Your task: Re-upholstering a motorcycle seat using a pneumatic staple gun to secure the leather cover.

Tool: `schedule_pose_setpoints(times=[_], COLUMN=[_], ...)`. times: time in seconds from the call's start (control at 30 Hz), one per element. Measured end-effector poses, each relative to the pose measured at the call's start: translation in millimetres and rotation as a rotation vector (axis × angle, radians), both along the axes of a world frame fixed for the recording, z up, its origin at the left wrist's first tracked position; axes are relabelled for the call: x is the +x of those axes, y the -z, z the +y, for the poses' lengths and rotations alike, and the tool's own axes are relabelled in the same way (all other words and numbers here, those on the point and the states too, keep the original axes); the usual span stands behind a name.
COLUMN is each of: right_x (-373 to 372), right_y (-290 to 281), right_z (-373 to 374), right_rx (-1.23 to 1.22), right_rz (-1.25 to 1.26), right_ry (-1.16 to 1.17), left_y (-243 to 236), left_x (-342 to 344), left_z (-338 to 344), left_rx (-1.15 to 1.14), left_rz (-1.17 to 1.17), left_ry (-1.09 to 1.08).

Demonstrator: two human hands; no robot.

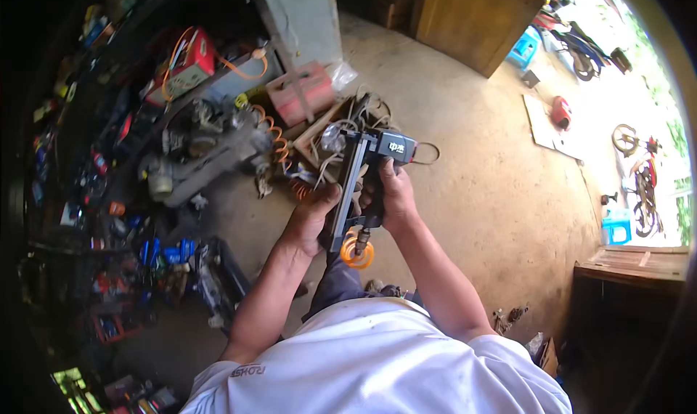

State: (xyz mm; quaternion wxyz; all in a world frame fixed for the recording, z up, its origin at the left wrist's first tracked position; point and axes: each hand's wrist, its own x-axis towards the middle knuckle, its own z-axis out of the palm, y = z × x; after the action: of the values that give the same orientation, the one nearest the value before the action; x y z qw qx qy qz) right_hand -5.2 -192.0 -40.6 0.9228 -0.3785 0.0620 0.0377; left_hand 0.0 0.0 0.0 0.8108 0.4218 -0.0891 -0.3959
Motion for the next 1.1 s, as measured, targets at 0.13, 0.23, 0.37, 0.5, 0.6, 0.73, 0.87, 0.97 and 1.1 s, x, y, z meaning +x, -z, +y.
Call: schedule_pose_setpoints(times=[0.13, 0.23, 0.37, 0.5, 0.6, 0.73, 0.87, 0.97, 1.1], right_x=[-69.3, 82.3, 183.5, 232.9, 258.9, 263.4, 273.3, 255.8, 249.0], right_y=[25.2, 52.8, 80.2, 79.6, 148.5, 175.1, 103.9, 105.0, 94.7], right_z=[-38.1, -95.0, -113.1, -85.4, -99.8, -167.8, -149.4, -157.6, -152.6], right_rx=[0.197, 0.292, 0.417, 0.557, 0.403, 0.736, 0.641, 0.548, 0.427], right_rz=[0.259, 0.201, 0.079, 0.130, 0.308, -0.121, -0.132, -0.107, -0.063], right_ry=[-0.012, 0.071, 0.118, 0.166, 0.302, 0.034, -0.040, 0.005, 0.156], left_y=[-26.4, 6.0, -16.1, -36.3, -27.9, 18.8, 26.6, 1.6, -28.9], left_x=[-88.2, 18.1, 98.2, 135.9, 153.3, 211.1, 343.9, 441.7, 538.8], left_z=[-33.8, -58.1, -51.9, -43.7, -44.4, -17.6, 90.4, 181.2, 280.9], left_rx=[0.129, 0.209, 0.257, 0.425, 0.487, 0.444, 1.120, 1.484, 1.969], left_rz=[0.157, -0.130, -0.070, -0.163, -0.132, -0.164, -0.796, -0.871, -1.024], left_ry=[-0.157, -0.142, 0.123, 0.128, 0.144, -0.039, -0.700, -0.916, -0.958])
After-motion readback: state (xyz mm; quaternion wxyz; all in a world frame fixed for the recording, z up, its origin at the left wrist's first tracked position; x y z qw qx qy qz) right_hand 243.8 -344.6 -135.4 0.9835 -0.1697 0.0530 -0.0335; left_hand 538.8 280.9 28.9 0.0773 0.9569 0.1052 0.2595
